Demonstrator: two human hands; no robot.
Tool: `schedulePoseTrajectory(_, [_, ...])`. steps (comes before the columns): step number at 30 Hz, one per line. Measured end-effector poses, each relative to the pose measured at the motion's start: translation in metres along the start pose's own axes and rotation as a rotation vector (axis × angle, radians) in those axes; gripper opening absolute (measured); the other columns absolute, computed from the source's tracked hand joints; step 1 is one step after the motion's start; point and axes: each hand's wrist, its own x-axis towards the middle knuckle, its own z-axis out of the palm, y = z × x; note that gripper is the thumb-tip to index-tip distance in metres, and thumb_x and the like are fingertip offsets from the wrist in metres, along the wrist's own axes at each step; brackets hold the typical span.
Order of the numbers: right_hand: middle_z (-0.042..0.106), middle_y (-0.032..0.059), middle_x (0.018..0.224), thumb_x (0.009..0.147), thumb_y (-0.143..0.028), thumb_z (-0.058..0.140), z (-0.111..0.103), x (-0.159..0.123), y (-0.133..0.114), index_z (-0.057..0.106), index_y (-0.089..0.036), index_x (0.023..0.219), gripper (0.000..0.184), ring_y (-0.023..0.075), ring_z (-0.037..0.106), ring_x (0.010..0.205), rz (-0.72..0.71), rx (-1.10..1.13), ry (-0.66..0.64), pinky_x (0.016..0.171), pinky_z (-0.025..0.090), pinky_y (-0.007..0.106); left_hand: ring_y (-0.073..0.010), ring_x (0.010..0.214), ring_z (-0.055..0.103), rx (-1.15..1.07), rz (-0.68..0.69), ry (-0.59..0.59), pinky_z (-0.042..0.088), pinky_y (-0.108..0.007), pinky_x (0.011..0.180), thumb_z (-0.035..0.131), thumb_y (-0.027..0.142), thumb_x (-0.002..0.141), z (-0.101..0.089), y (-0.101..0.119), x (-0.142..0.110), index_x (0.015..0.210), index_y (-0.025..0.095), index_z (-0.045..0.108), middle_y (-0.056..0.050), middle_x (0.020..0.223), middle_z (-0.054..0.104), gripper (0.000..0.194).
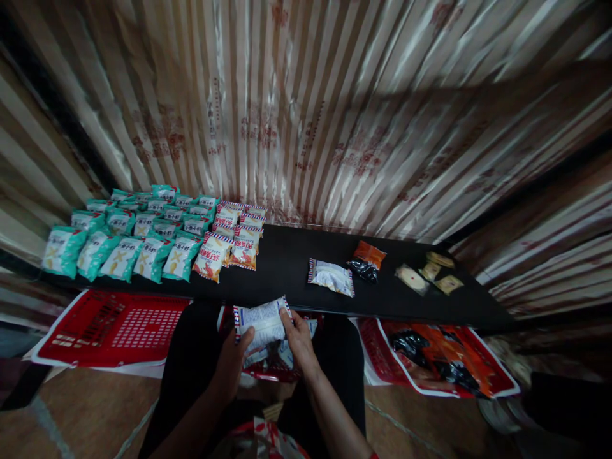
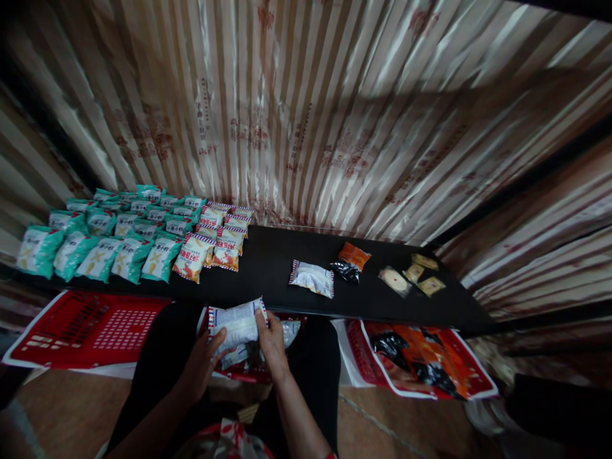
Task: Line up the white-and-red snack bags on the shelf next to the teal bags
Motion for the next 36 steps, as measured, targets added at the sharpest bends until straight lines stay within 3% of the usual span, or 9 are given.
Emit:
schedulePoseTrajectory(5, [0.066,0.0038,0.068,0.07,-0.062,0.053,0.001,-0.001,-0.004,0.068,-0.013,0.084,0.053,0.0187,0.058,0.068,-0.018,-0.043,0.048,0.062,0.044,0.026,-0.0265,0.094,0.063,-0.014,-0.001,-0.004,0.051,-0.041,0.083,0.07,0.042,0.063,-0.003,-0.006,0.001,0.104,0.015,0.061,-0.01,0.099,0.067,0.05])
schedulePoseTrajectory(10, [0.064,0.0029,0.063,0.072,-0.062,0.049,0.001,-0.001,-0.004,0.068,-0.014,0.077,0.052,0.0186,0.056,0.067,-0.05,-0.124,0.071,0.06,0.043,0.025,-0.0264,0.092,0.063,0.157,0.072,0.084,0.049,-0.037,0.083,0.069,0.044,0.063,-0.008,-0.011,0.005,0.099,0.013,0.061,-0.009,0.094,0.069,0.048])
schedulePoseTrajectory(14, [0.062,0.0021,0.062,0.074,-0.061,0.045,0.001,-0.001,-0.002,0.067,-0.014,0.072,0.051,0.0174,0.053,0.065,-0.067,-0.176,0.076,0.058,0.041,0.024,-0.0262,0.101,0.059,0.298,0.186,0.176,0.046,-0.038,0.089,0.065,0.039,0.067,-0.014,-0.022,0.015,0.115,0.014,0.051,-0.011,0.109,0.063,0.056])
schedulePoseTrajectory(17, [0.061,0.0016,0.06,0.074,-0.059,0.045,0.002,-0.001,-0.002,0.066,-0.015,0.068,0.049,0.0165,0.051,0.062,-0.057,-0.217,0.077,0.056,0.04,0.024,-0.0275,0.11,0.054,0.422,0.333,0.249,0.043,-0.043,0.093,0.06,0.035,0.072,-0.018,-0.032,0.022,0.127,0.013,0.038,-0.016,0.122,0.053,0.064])
schedulePoseTrajectory(21, [0.059,0.0011,0.057,0.074,-0.057,0.046,0.002,-0.001,-0.002,0.065,-0.015,0.066,0.047,0.0155,0.049,0.059,-0.036,-0.232,0.063,0.054,0.038,0.024,-0.0289,0.125,0.038,0.758,0.729,0.315,0.033,-0.051,0.102,0.054,0.028,0.078,-0.023,-0.036,0.022,0.128,0.015,0.037,-0.016,0.132,0.042,0.054])
schedulePoseTrajectory(24, [0.059,0.0009,0.057,0.074,-0.056,0.046,0.003,-0.001,0.0,0.065,-0.015,0.067,0.046,0.0151,0.049,0.058,-0.015,-0.211,0.055,0.054,0.038,0.024,-0.0269,0.131,0.03,0.989,1.027,0.233,0.032,-0.051,0.104,0.048,0.02,0.083,-0.025,-0.032,0.017,0.127,0.018,0.038,-0.014,0.135,0.039,0.045])
schedulePoseTrajectory(27, [0.059,0.0009,0.059,0.074,-0.055,0.046,0.004,-0.001,0.002,0.065,-0.015,0.069,0.045,0.0152,0.05,0.059,0.006,-0.186,0.036,0.055,0.039,0.024,-0.0252,0.132,0.029,1.145,1.183,0.114,0.036,-0.047,0.101,0.044,0.011,0.084,-0.027,-0.028,0.014,0.12,0.02,0.047,-0.011,0.133,0.044,0.037])
schedulePoseTrajectory(32, [0.055,-0.0006,0.056,0.072,-0.055,0.048,0.004,-0.002,0.002,0.062,-0.016,0.064,0.042,0.014,0.047,0.057,0.026,-0.171,0.038,0.053,0.038,0.024,-0.0207,0.127,0.037,1.202,1.285,-0.071,0.041,-0.04,0.099,0.038,0.004,0.083,-0.027,-0.022,0.011,0.111,0.019,0.054,-0.007,0.123,0.055,0.035])
schedulePoseTrajectory(36, [0.054,-0.0012,0.055,0.07,-0.056,0.05,0.004,-0.003,0.002,0.061,-0.017,0.061,0.041,0.0131,0.046,0.055,0.048,-0.128,0.033,0.052,0.037,0.023,-0.0216,0.126,0.04,1.229,1.269,-0.141,0.042,-0.041,0.098,0.04,0.008,0.084,-0.029,-0.018,0.007,0.112,0.018,0.054,-0.008,0.121,0.057,0.033])
